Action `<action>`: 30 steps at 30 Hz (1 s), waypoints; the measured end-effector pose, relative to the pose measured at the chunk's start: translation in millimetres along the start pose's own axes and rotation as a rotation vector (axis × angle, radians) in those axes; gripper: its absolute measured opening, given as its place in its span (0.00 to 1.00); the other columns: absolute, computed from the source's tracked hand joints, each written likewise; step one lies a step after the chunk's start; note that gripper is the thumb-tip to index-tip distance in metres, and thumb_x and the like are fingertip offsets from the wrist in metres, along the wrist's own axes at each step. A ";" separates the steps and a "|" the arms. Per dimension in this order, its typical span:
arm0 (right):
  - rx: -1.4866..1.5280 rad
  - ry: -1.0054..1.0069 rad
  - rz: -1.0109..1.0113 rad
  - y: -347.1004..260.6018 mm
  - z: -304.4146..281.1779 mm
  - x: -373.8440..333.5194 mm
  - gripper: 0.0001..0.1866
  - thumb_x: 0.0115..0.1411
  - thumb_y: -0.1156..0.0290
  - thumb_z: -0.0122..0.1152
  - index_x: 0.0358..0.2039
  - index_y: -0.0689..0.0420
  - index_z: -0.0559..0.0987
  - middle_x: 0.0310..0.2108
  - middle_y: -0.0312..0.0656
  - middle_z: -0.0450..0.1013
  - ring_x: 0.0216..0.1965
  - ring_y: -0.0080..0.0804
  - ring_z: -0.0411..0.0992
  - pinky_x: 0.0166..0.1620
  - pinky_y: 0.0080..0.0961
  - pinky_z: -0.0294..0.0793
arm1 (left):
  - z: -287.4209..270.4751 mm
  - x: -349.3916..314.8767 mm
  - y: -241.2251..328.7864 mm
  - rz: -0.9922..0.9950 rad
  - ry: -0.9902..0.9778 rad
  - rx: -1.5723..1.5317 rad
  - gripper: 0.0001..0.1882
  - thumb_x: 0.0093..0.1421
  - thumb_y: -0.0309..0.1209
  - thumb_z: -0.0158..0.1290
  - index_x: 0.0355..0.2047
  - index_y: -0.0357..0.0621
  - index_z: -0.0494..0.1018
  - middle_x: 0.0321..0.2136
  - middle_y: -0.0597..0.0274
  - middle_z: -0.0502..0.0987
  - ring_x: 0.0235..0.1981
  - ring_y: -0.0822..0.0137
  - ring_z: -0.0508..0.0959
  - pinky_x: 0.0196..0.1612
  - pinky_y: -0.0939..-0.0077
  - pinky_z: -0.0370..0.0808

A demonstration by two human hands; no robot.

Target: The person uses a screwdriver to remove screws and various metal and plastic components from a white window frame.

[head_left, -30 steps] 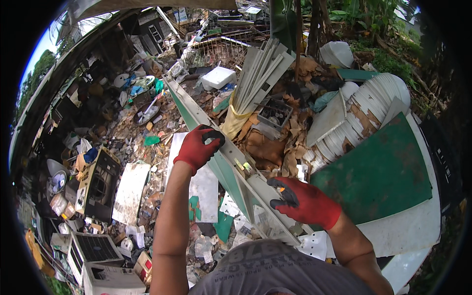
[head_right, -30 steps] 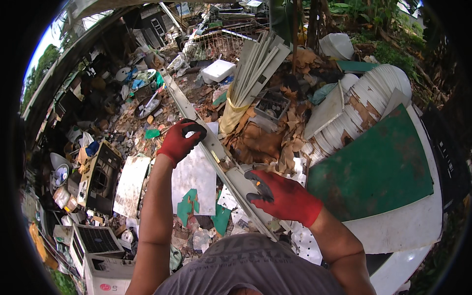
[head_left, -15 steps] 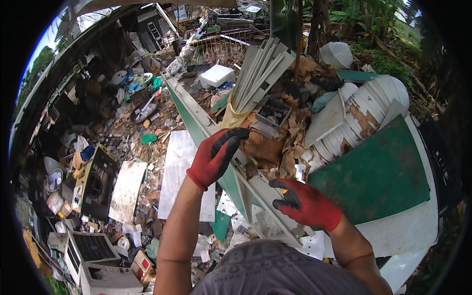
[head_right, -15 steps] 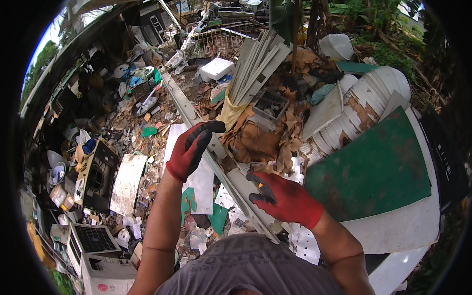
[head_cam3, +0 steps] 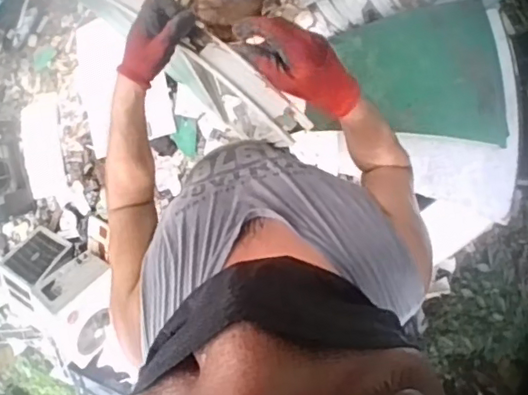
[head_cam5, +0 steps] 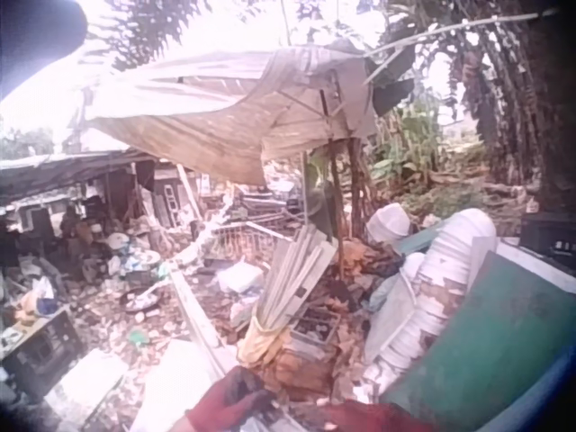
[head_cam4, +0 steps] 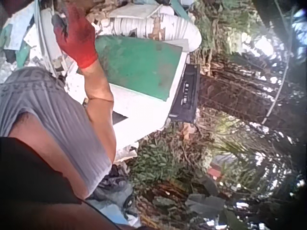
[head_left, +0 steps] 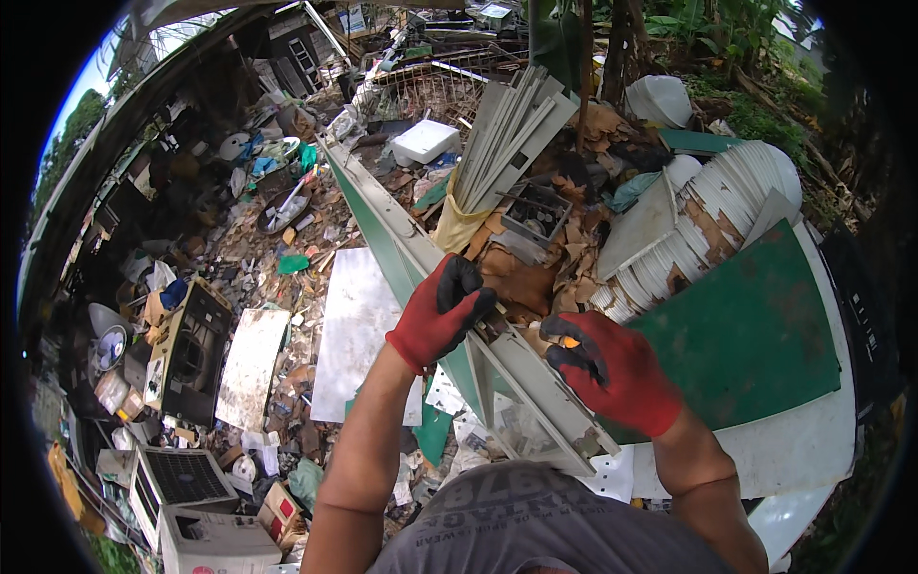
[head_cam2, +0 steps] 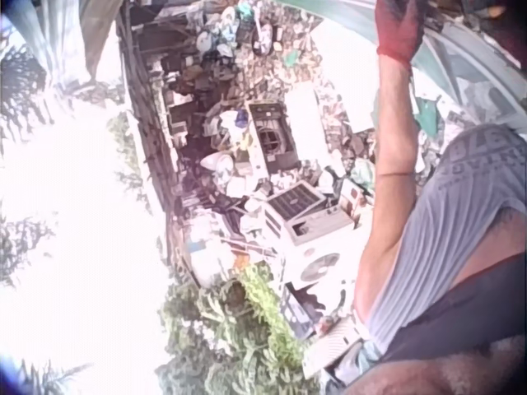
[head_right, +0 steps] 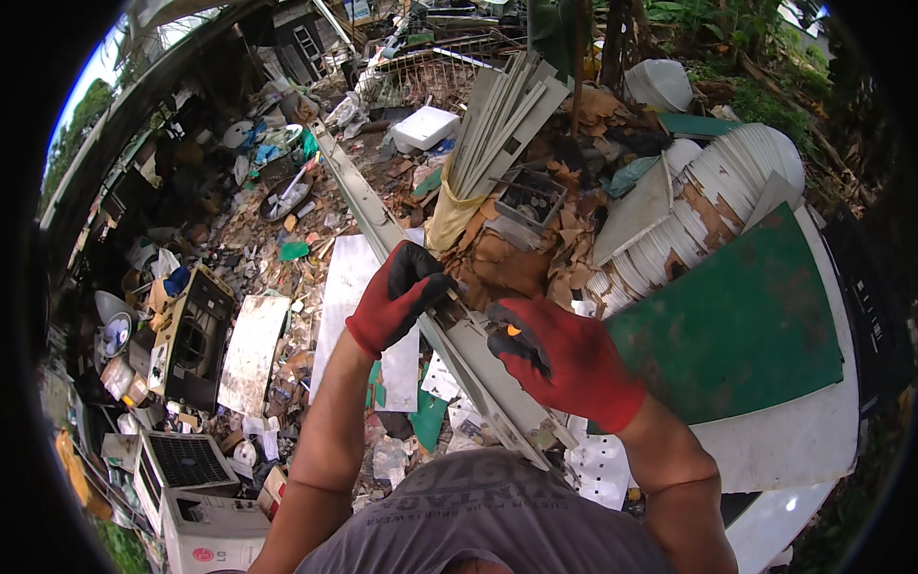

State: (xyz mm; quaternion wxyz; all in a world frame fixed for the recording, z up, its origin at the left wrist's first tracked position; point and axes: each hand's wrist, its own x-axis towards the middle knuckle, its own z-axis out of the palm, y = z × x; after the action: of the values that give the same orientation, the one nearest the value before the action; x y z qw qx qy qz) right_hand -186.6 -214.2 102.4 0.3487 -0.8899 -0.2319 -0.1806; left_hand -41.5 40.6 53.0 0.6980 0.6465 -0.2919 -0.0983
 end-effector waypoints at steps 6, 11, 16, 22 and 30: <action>0.760 0.302 -0.215 -17.7 -35.9 52.1 0.21 0.72 0.68 0.58 0.61 0.62 0.68 0.41 0.37 0.74 0.38 0.21 0.73 0.40 0.23 0.77 | -6.8 -3.3 3.8 -0.041 -0.038 0.108 0.09 0.71 0.28 0.55 0.46 0.35 0.75 0.37 0.65 0.80 0.38 0.76 0.77 0.46 0.77 0.75; 0.983 0.460 -0.418 -35.1 -23.6 103.1 0.20 0.73 0.71 0.56 0.61 0.61 0.66 0.44 0.37 0.72 0.41 0.20 0.72 0.44 0.20 0.77 | -10.8 -7.2 6.7 -0.021 -0.073 0.058 0.12 0.69 0.24 0.52 0.51 0.32 0.75 0.39 0.63 0.81 0.40 0.75 0.79 0.46 0.77 0.76; 0.867 0.463 -0.497 -29.8 18.5 136.8 0.16 0.72 0.74 0.56 0.58 0.61 0.68 0.46 0.39 0.73 0.44 0.23 0.75 0.47 0.23 0.77 | -6.0 -9.4 15.2 0.012 -0.052 0.053 0.15 0.61 0.23 0.48 0.46 0.30 0.77 0.40 0.59 0.81 0.41 0.70 0.78 0.49 0.74 0.75; 0.737 0.445 -0.439 -6.5 48.5 142.1 0.16 0.71 0.75 0.58 0.56 0.60 0.69 0.44 0.39 0.75 0.42 0.22 0.76 0.45 0.24 0.77 | -9.9 -12.3 13.9 -0.038 -0.061 0.028 0.17 0.59 0.24 0.47 0.47 0.30 0.77 0.40 0.58 0.80 0.42 0.69 0.77 0.49 0.74 0.75; 0.841 0.343 -0.366 -0.7 56.1 142.3 0.19 0.71 0.71 0.59 0.58 0.60 0.67 0.43 0.39 0.74 0.39 0.21 0.74 0.42 0.22 0.76 | -11.3 -12.7 7.5 -0.012 -0.031 0.014 0.16 0.59 0.24 0.48 0.46 0.30 0.76 0.40 0.59 0.79 0.41 0.70 0.77 0.48 0.74 0.74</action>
State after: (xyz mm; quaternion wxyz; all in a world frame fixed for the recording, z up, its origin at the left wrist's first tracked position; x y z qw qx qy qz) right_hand -60.4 -133.4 132.8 0.6735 -0.5743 -0.3766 -0.2734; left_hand -47.5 57.8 56.8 0.6883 0.6513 -0.2997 -0.1106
